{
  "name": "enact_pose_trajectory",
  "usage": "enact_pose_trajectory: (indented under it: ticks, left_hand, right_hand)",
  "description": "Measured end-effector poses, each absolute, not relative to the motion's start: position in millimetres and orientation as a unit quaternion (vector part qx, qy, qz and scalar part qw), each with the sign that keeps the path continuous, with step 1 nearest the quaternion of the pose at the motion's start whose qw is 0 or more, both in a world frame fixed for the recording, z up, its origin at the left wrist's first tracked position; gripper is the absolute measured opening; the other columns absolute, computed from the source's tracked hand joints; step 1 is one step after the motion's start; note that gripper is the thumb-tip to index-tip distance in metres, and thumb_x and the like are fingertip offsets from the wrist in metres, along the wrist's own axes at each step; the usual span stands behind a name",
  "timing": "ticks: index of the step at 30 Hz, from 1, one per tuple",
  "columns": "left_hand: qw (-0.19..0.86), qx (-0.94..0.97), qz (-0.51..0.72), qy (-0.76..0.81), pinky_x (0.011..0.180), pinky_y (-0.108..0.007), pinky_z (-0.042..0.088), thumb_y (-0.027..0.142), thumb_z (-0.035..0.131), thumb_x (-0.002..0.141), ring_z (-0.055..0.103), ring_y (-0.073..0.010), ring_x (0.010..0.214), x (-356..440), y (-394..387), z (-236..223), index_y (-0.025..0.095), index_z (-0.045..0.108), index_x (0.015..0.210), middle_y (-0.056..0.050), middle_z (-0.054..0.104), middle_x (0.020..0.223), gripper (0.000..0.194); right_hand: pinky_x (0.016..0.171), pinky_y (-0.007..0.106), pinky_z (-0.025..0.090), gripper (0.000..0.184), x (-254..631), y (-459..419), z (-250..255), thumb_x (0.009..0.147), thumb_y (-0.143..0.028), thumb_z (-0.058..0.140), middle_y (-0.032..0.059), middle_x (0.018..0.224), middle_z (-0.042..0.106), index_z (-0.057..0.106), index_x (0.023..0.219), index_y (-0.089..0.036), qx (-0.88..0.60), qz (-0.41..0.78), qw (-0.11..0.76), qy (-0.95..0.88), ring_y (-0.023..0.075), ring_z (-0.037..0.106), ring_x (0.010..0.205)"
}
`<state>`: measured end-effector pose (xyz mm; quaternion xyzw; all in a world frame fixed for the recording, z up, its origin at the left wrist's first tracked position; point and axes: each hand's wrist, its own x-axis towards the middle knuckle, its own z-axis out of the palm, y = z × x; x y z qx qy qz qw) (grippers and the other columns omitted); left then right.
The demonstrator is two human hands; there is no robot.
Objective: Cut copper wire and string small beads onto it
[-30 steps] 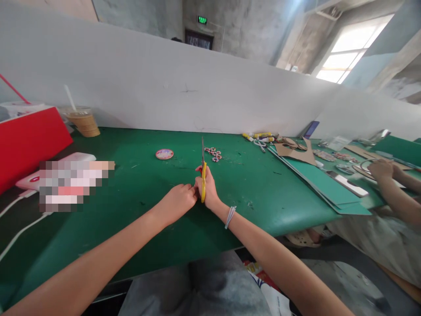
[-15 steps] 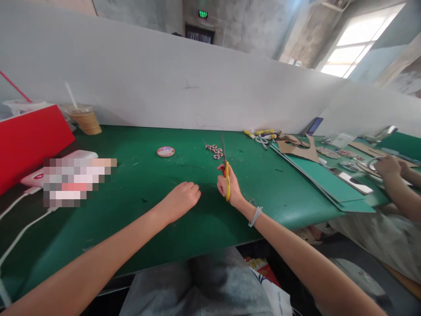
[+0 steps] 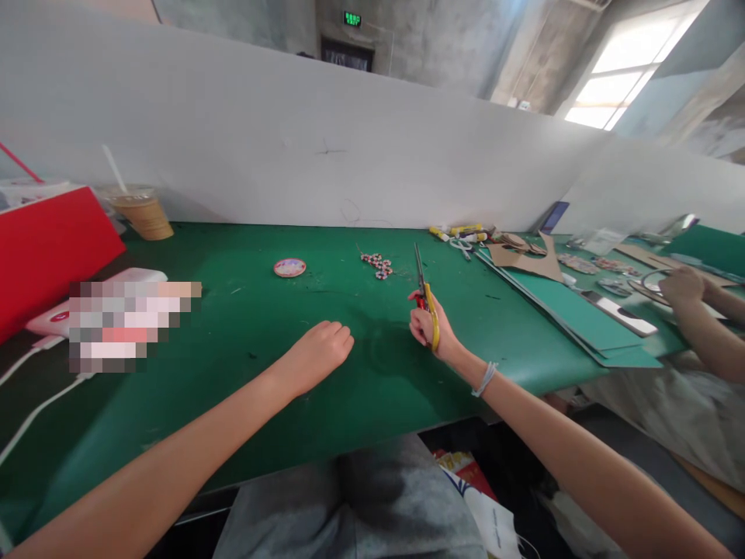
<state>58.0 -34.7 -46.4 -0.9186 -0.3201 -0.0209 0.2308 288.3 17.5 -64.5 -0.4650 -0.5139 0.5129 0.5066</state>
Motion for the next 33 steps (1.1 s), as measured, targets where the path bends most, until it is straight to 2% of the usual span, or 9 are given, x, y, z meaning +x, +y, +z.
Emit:
enact_pose_trajectory:
  ticks: [7,13,18,22,24,25,28,30,33]
  left_hand:
    - [0.229,-0.919,-0.026,-0.320,0.064,-0.032,0.040,-0.002,0.047,0.079,0.052,-0.0205,0.070,57,-35,-46,0.015,0.053,0.074,-0.005,0.055,0.072,0.018]
    - [0.222,-0.919,-0.025,-0.323,0.065,-0.032,0.041,-0.003,0.045,0.078,0.052,-0.0205,0.070,57,-34,-47,0.015,0.053,0.074,-0.005,0.055,0.072,0.019]
    - [0.216,-0.921,-0.029,-0.323,0.066,-0.032,0.041,-0.004,0.043,0.079,0.052,-0.0202,0.070,56,-35,-47,0.015,0.053,0.074,-0.005,0.055,0.072,0.022]
    - [0.197,-0.918,-0.029,-0.343,0.067,-0.032,0.042,-0.005,0.045,0.076,0.054,-0.0208,0.074,53,-35,-43,0.014,0.055,0.076,-0.005,0.056,0.075,0.022]
    - [0.161,-0.916,-0.034,-0.365,0.066,-0.031,0.042,-0.005,0.046,0.076,0.054,-0.0203,0.073,48,-34,-40,0.014,0.056,0.076,-0.005,0.057,0.076,0.022]
    - [0.134,-0.913,-0.045,-0.383,0.065,-0.030,0.043,-0.004,0.045,0.078,0.055,-0.0198,0.073,45,-33,-37,0.014,0.057,0.077,-0.005,0.058,0.076,0.022]
    - [0.019,-0.885,-0.113,-0.450,0.063,-0.027,0.043,0.008,0.041,0.088,0.058,-0.0176,0.074,34,-30,-32,0.016,0.061,0.081,-0.004,0.061,0.078,0.022]
    - [-0.073,-0.860,-0.161,-0.478,0.061,-0.025,0.042,0.017,0.039,0.091,0.060,-0.0153,0.073,29,-28,-32,0.018,0.064,0.083,-0.003,0.063,0.081,0.026]
    - [-0.196,-0.830,-0.195,-0.484,0.056,-0.022,0.041,0.022,0.039,0.091,0.060,-0.0127,0.066,24,-24,-35,0.020,0.065,0.082,-0.001,0.065,0.081,0.028]
  right_hand:
    - [0.024,0.013,0.015,0.036,298,18,-64,0.060,-0.013,0.039,-0.0156,0.038,0.031,0.041,0.095,-0.024,-0.460,0.521,0.488,-0.528,0.0057,0.028,0.020]
    - [0.023,0.013,0.015,0.037,334,14,-70,0.059,-0.013,0.041,-0.0159,0.037,0.029,0.042,0.095,-0.024,-0.499,0.470,0.497,-0.533,0.0060,0.028,0.020]
    - [0.025,0.013,0.016,0.033,357,7,-77,0.064,-0.017,0.046,-0.0147,0.041,0.030,0.043,0.096,-0.024,-0.514,0.424,0.527,-0.527,0.0054,0.028,0.023]
    - [0.026,0.015,0.019,0.030,357,11,-81,0.070,-0.025,0.050,-0.0146,0.041,0.028,0.044,0.099,-0.024,-0.523,0.407,0.495,-0.561,0.0065,0.028,0.024]
    - [0.029,0.018,0.024,0.029,359,17,-80,0.074,-0.033,0.051,-0.0127,0.040,0.033,0.048,0.101,-0.023,-0.552,0.370,0.446,-0.600,0.0086,0.033,0.026]
    - [0.032,0.019,0.028,0.031,361,21,-78,0.074,-0.038,0.053,-0.0099,0.043,0.040,0.051,0.101,-0.022,-0.570,0.334,0.404,-0.633,0.0101,0.039,0.030]
    - [0.048,0.025,0.040,0.043,369,35,-70,0.070,-0.048,0.061,0.0031,0.065,0.063,0.062,0.103,-0.020,-0.616,0.177,0.240,-0.729,0.0183,0.060,0.055]
    - [0.055,0.026,0.041,0.046,374,41,-65,0.073,-0.049,0.060,0.0073,0.078,0.068,0.063,0.109,-0.021,-0.631,0.092,0.150,-0.755,0.0222,0.063,0.067]
    - [0.058,0.026,0.041,0.037,377,41,-55,0.081,-0.042,0.053,0.0084,0.083,0.069,0.064,0.110,-0.023,-0.623,0.037,0.052,-0.780,0.0228,0.065,0.072]
